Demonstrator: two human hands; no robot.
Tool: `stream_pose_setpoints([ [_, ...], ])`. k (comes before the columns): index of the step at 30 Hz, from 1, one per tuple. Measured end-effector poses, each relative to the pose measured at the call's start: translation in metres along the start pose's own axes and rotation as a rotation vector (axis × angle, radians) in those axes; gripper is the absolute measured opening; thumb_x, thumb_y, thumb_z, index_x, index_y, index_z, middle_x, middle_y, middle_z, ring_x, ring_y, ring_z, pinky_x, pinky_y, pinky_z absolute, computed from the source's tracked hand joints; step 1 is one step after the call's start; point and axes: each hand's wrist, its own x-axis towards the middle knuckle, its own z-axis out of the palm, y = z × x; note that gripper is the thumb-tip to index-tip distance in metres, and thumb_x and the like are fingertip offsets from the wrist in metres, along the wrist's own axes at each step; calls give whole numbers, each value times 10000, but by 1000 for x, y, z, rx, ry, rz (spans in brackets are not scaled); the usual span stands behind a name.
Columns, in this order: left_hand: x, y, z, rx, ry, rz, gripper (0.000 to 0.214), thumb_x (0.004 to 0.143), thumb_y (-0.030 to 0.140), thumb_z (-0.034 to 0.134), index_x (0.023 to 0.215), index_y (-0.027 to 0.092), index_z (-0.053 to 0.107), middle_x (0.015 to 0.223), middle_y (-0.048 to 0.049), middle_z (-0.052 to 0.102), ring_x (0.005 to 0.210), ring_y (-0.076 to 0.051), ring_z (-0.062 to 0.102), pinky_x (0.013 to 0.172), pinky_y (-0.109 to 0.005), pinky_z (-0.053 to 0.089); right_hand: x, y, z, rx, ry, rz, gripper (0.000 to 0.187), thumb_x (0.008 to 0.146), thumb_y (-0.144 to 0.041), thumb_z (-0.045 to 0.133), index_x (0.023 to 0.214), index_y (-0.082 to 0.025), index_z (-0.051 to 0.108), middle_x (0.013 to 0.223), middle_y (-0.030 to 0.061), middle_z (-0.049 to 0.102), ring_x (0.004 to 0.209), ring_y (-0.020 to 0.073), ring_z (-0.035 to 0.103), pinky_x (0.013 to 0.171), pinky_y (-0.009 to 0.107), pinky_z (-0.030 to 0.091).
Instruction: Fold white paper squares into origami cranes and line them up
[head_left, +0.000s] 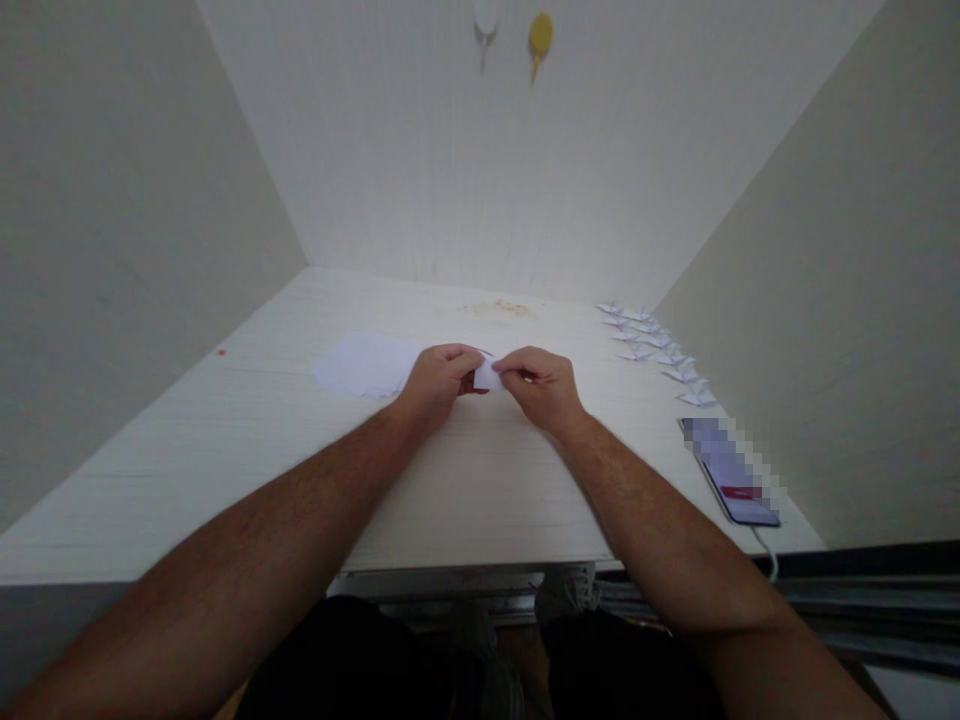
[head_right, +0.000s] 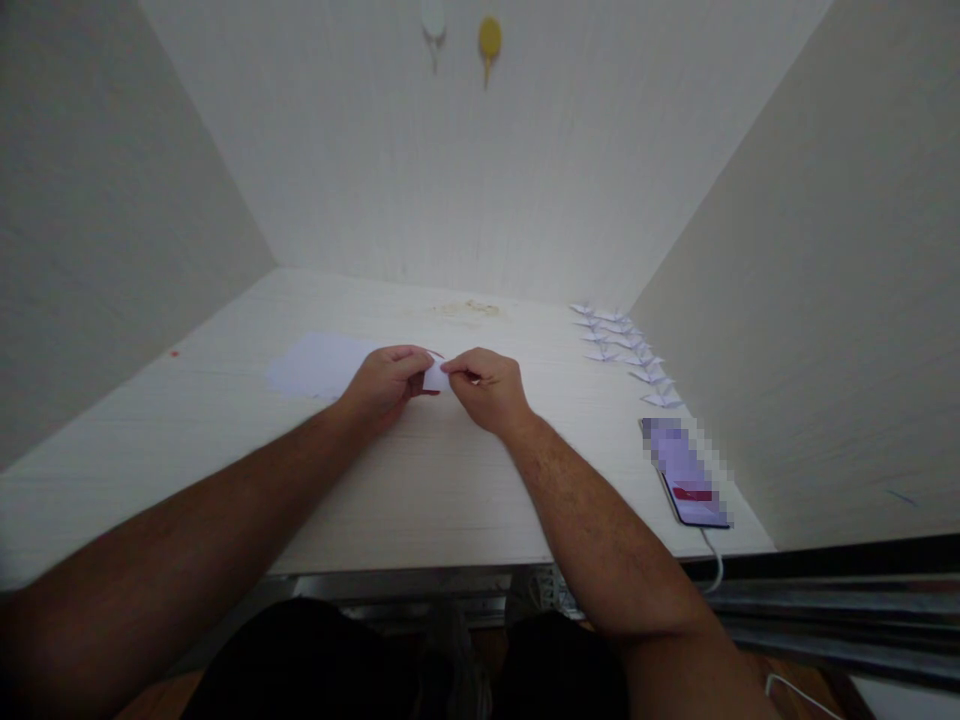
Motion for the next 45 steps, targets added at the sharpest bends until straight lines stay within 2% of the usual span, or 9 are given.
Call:
stream_pose_setpoints([
  [3,-1,1,0,-22,6,-15,165,596,277,753,656,137,690,640,-39,649,596,-130,597,560,-266,514,0,2,-1,-27,-2,-102,223,810,-101,594,836,-229,776,820,15,780,752,136,711,693,270,561],
  [10,-3,2,1,-45,0,5,247,590,295,840,675,143,664,703,-19,650,602,-103,561,617,-294,559,-1,4,0,-95,-21,-184,216,859,-125,568,882,-226,758,864,33,777,807,144,713,751,289,577],
  [14,-1,0,1,-57,6,22,270,599,314,846,673,143,652,677,-15,631,617,-114,578,613,-293,554,-3,2,2,-93,54,-61,182,846,-159,604,936,-225,748,859,20,770,722,131,689,662,264,566],
  [18,-2,0,1,-63,-15,22,290,592,325,857,664,135,651,722,-34,660,630,-114,594,622,-293,552,-3,-1,0,-86,55,17,160,819,-161,598,802,-235,739,762,-1,753,664,130,670,623,259,541],
  [24,-2,1,2,-60,-23,16,270,587,320,845,669,129,672,715,-40,661,633,-122,597,610,-289,539,-2,-2,-2,-108,30,-1,168,814,-169,595,779,-240,743,776,5,767,706,142,692,656,272,543],
  [31,-3,0,2,-67,-25,32,254,604,309,833,684,132,669,667,-20,651,601,-113,593,612,-278,530,0,-3,-3,-79,43,-130,192,817,-123,574,791,-218,739,773,16,765,710,138,701,667,262,548],
  [37,-4,1,0,-8,-36,36,276,579,286,854,757,146,696,669,-6,663,614,-130,623,627,-292,535,-1,-2,-2,-116,20,-67,199,822,-138,566,789,-237,735,790,5,771,736,141,706,691,277,551],
  [42,-4,2,0,-6,-21,32,260,557,265,847,731,144,696,654,-6,665,602,-124,615,628,-283,515,-2,-1,-1,-71,4,-65,199,816,-133,563,789,-236,731,806,14,769,763,145,707,728,289,562],
  [45,-4,2,0,32,-9,73,249,574,267,835,744,146,698,657,-8,672,591,-116,601,603,-263,481,-1,-4,0,34,35,44,163,794,-154,588,829,-230,728,833,19,767,757,142,704,703,283,570],
])
